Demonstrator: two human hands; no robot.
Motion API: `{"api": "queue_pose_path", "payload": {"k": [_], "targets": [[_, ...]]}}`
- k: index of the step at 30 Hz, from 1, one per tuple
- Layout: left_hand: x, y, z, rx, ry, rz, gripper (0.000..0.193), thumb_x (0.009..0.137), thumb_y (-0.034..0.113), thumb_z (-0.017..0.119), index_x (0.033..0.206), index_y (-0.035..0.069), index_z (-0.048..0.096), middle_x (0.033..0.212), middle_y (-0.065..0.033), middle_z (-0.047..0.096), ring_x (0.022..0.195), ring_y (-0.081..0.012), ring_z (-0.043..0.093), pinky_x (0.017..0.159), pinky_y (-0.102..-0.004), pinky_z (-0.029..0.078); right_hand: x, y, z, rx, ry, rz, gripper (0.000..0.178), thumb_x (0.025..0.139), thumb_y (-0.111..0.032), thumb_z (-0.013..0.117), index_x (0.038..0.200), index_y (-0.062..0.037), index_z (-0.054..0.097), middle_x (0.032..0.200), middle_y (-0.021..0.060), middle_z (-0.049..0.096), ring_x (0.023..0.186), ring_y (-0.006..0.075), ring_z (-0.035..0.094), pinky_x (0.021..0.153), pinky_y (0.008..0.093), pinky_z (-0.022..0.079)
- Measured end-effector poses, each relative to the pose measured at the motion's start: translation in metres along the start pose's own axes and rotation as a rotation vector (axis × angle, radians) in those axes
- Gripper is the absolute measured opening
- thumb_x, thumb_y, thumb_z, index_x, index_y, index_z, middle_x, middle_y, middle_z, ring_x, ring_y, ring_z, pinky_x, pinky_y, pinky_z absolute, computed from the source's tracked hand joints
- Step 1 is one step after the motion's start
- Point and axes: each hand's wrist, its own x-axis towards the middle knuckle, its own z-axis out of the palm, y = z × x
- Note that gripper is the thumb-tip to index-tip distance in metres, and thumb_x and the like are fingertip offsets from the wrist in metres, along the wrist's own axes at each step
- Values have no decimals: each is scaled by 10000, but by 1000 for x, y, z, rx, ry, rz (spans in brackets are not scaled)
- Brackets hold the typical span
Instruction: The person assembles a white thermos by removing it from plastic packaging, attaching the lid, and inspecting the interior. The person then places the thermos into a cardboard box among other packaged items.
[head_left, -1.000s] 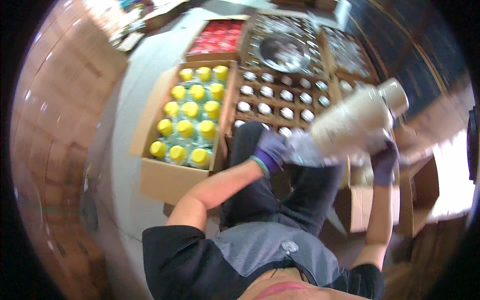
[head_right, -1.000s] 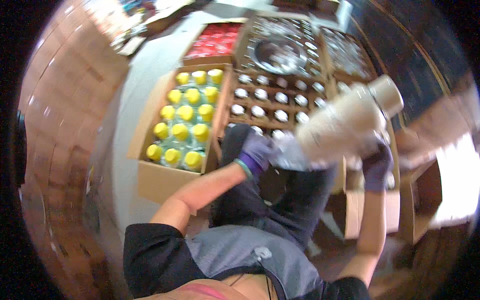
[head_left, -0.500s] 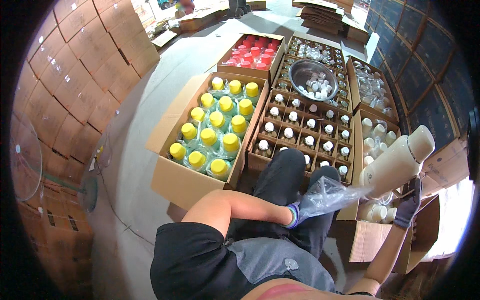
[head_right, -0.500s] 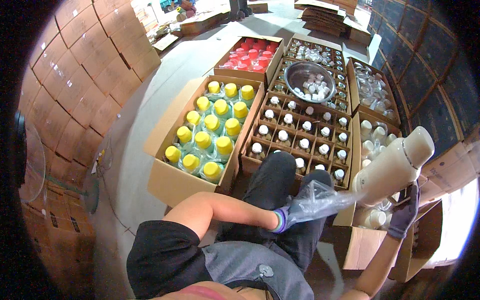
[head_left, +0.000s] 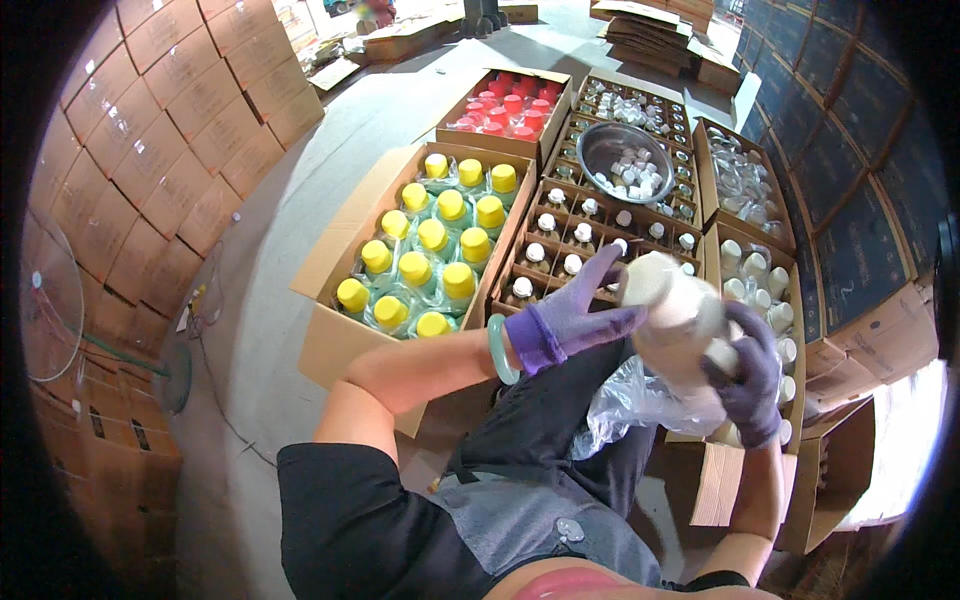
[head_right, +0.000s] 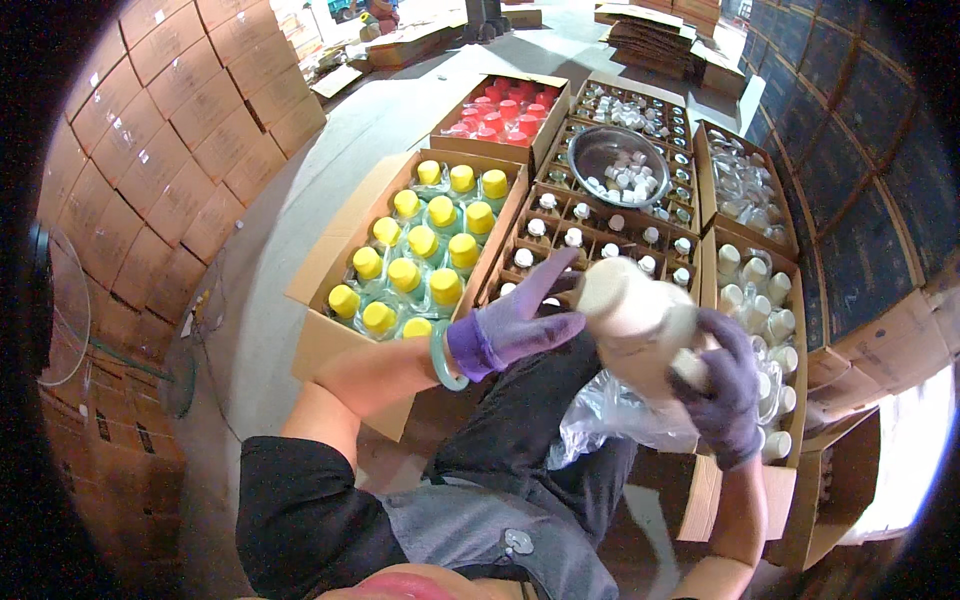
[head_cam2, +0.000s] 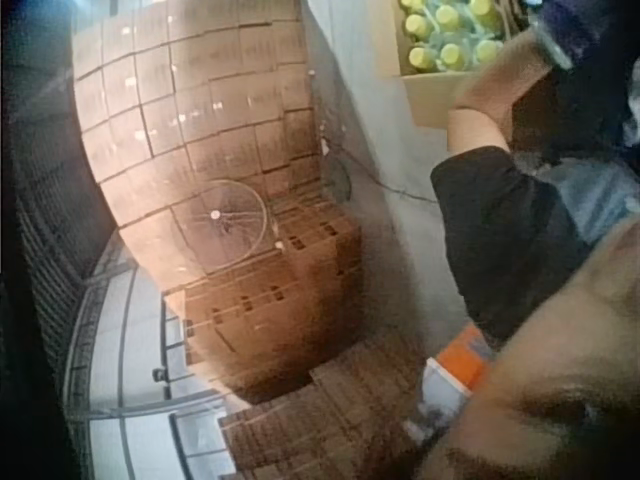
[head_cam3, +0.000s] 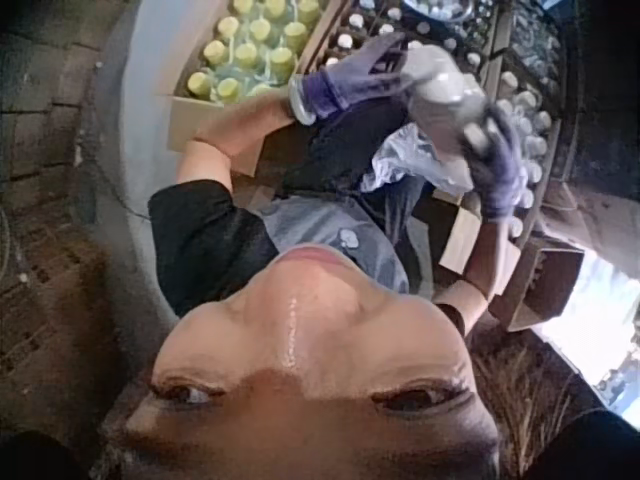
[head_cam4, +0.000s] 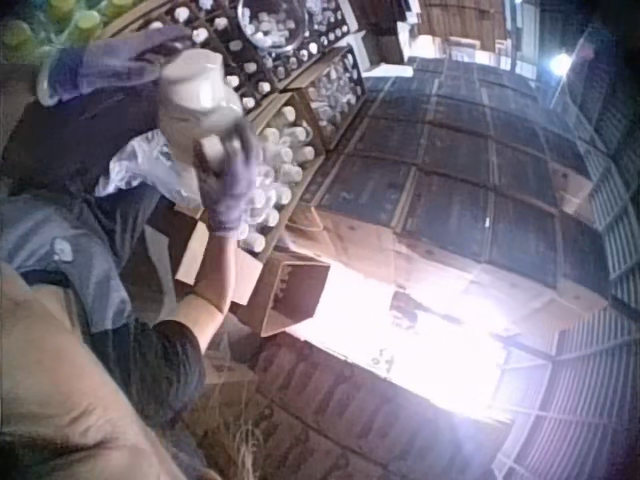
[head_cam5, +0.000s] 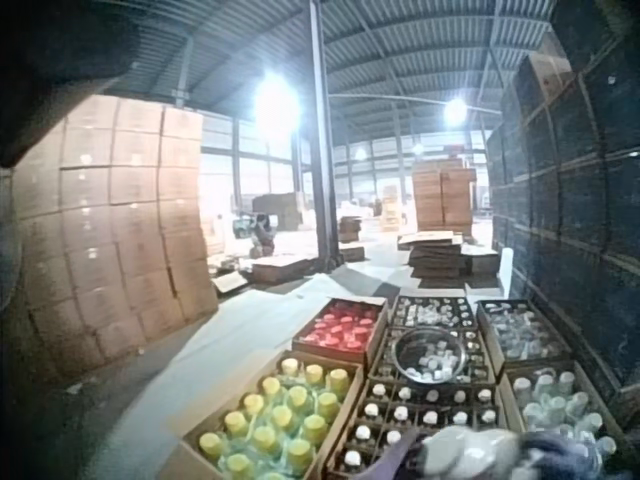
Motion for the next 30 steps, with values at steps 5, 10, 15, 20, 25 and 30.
{"api": "queue_pose_path", "payload": {"k": [5,10,15,20,25,30], "targets": [[-5,-40,0,193,114,-195,911,830,322,835,1504,-17,322,1469,-180,454,1361,-253,439,1138,-367,355,23,-26,28,-2,-172,-284,340,682,-189,853,761,-17,570,1175,233,642,1107,435,622,971,512,497],[-31,-5,7,622,-299,699,487,803,244,796,1245,124,632,1149,-100,591,1079,-325,604,954,-441,495,14,-4,16,414,-472,-85,339,730,-191,859,890,0,629,1204,210,658,1071,385,651,925,429,529],[-28,-4,9,691,-160,547,853,738,461,840,1393,28,507,1375,-180,526,1318,-387,481,1139,-467,365,-1,-9,13,433,-499,132,308,785,-229,827,884,8,657,1209,179,678,986,343,681,865,396,543],[-16,-45,-6,208,-67,-44,955,616,243,960,1383,64,420,1268,-112,535,1197,-202,534,1037,-371,451,9,-23,19,173,-204,-97,322,767,-220,839,805,-22,587,1200,243,650,1025,409,669,866,426,552],[-29,-15,-17,407,-39,219,927,624,224,948,1386,71,445,1322,-111,540,1236,-225,541,1053,-383,441,-11,44,-13,514,-184,200,991,684,-386,878,1494,-38,425,1473,145,515,1387,291,461,1161,438,340],[-46,-14,-51,258,-92,470,988,598,200,965,1410,92,414,1359,-169,512,1242,-296,535,1044,-454,438,-28,64,2,694,-103,524,1290,688,-670,806,1597,-19,163,1641,185,233,1500,299,266,1211,447,236]]}}
